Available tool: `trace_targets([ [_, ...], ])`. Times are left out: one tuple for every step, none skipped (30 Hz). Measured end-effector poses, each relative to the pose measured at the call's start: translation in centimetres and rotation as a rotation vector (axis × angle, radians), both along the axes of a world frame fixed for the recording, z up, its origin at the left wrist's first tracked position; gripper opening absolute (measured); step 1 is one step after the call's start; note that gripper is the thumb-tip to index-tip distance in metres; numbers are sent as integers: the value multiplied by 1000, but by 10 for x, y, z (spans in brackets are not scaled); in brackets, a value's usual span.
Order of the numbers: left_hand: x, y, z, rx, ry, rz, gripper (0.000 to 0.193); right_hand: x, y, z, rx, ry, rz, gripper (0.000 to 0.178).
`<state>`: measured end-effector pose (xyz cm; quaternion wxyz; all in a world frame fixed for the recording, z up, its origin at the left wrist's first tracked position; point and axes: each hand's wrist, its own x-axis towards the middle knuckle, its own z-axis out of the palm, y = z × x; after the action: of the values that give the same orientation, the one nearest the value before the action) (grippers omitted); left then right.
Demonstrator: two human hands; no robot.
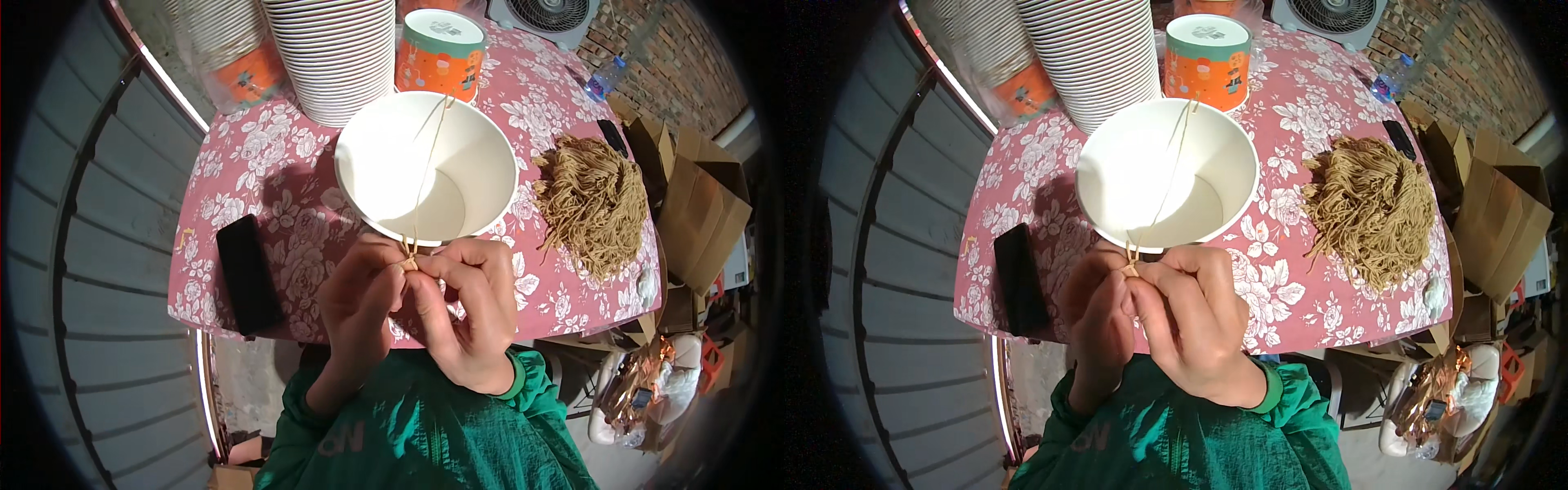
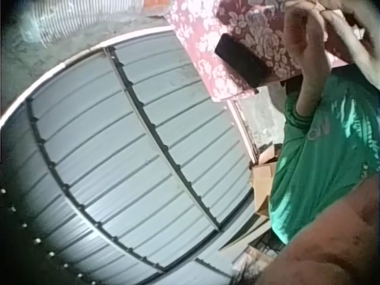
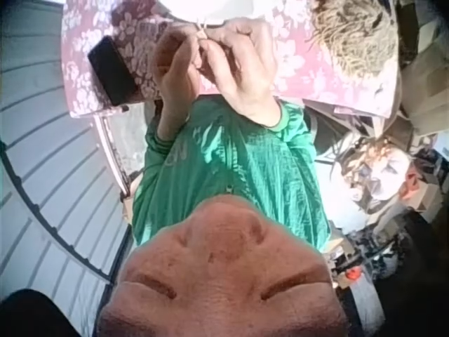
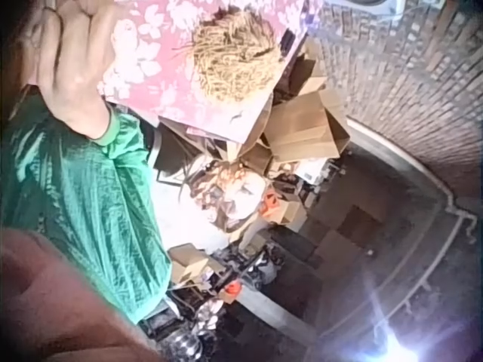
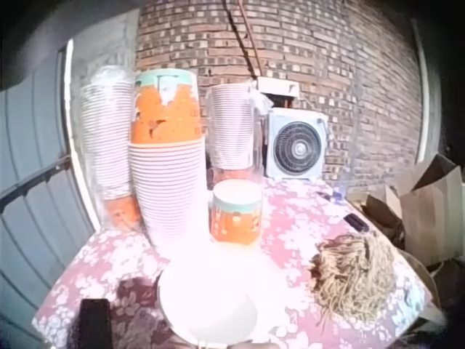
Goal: Tying rubber bands around the rims of paper cups and organizing them into stacks.
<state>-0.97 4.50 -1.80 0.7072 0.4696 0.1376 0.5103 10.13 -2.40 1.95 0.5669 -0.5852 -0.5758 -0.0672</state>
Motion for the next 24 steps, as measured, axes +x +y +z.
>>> trace_targets([
  [1,0,0,1,0,0,6,-1,-1,1,-19,44,15,20],
  [1,1,2,49,36,33,6,0,0,0,-18,44,16,20],
  [1,1,2,97,72,69,7,1,0,-1,-11,49,33,19],
  [0,0,2,97,73,73,7,2,0,-1,-3,54,51,19],
  [-3,0,3,127,115,95,7,2,0,-1,-4,55,56,19],
  [-4,0,3,157,155,110,8,3,-2,0,3,47,32,18],
  [-4,0,3,154,153,109,8,3,-3,1,10,38,9,17],
  [-4,2,3,267,206,147,9,4,-4,0,7,37,8,17],
  [-6,2,2,380,263,186,11,4,-5,-2,7,46,12,17],
  [-6,1,2,376,266,185,11,4,-5,-4,7,55,16,17],
  [-7,0,2,359,287,194,12,3,-5,-5,2,58,15,17],
  [-7,-1,2,344,308,203,12,3,-5,-7,-2,45,4,18],
  [-6,-1,1,340,310,202,12,3,-5,-8,-6,31,-7,18],
  [-6,1,0,387,312,219,13,3,-5,-10,-9,33,-8,18],
  [-5,2,-1,435,314,237,13,4,-4,-12,-13,17,-12,19],
  [-6,3,-1,433,315,236,13,5,-3,-13,-17,2,-16,19],
  [-7,3,-1,419,337,211,12,4,-4,-13,-18,2,-17,19],
  [-8,2,0,404,358,186,10,1,-6,-12,-60,78,-2,15],
  [-9,3,1,402,359,185,10,1,-8,-12,-101,153,13,12],
  [-9,3,2,319,338,166,9,2,-8,-12,-102,154,13,12],
  [-9,2,4,236,317,146,8,3,-9,-13,-100,159,41,12],
  [-10,0,9,133,320,143,6,4,-9,-14,-97,165,69,12],
  [-10,-1,13,133,321,143,6,4,-8,-14,-85,145,81,13],
  [-9,-1,16,204,358,210,5,4,-8,-14,-84,146,82,13],
])
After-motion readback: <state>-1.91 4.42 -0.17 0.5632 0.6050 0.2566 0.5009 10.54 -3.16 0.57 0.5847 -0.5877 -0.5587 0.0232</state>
